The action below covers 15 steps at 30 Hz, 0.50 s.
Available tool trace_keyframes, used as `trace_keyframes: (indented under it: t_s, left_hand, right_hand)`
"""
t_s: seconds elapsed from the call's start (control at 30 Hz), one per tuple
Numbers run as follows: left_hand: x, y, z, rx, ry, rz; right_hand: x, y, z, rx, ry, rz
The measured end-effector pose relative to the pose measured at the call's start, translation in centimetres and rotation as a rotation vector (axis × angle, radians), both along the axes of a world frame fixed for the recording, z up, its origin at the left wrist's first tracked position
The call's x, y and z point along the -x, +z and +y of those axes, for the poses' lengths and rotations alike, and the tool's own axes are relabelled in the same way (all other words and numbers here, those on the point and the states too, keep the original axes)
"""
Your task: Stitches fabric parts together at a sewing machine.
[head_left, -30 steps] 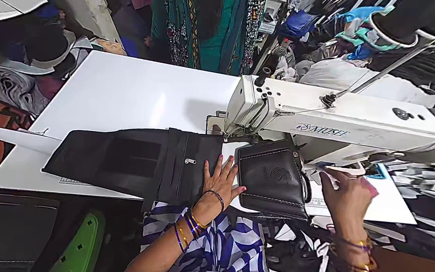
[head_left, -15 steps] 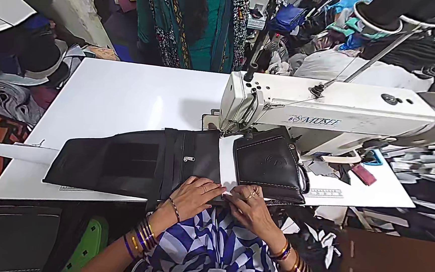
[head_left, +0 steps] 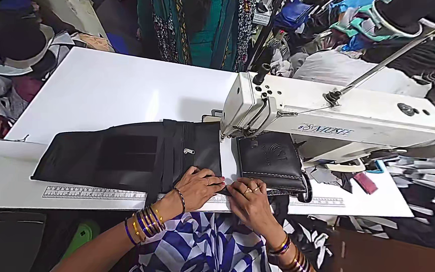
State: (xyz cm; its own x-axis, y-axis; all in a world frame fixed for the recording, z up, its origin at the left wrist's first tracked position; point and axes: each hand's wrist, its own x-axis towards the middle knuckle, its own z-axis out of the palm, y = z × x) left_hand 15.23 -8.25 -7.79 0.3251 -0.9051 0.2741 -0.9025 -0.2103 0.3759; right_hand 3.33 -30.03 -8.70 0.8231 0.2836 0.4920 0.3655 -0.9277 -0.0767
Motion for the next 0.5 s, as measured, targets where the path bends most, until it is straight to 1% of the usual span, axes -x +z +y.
trace_keyframes:
  t_s: [0.3, 0.5]
  left_hand:
    - [-5.3, 0.9, -0.7, -0.103, -0.065, 0.142]
    - [-7.2, 0.4, -1.8, -0.055, -0.011, 0.127]
  right_hand:
    - [-4.9, 0.1, -0.6, -0.061, 0.029, -0.002]
    - [-7.7, -0.1, -1.5, -0.081, 0.007, -0.004]
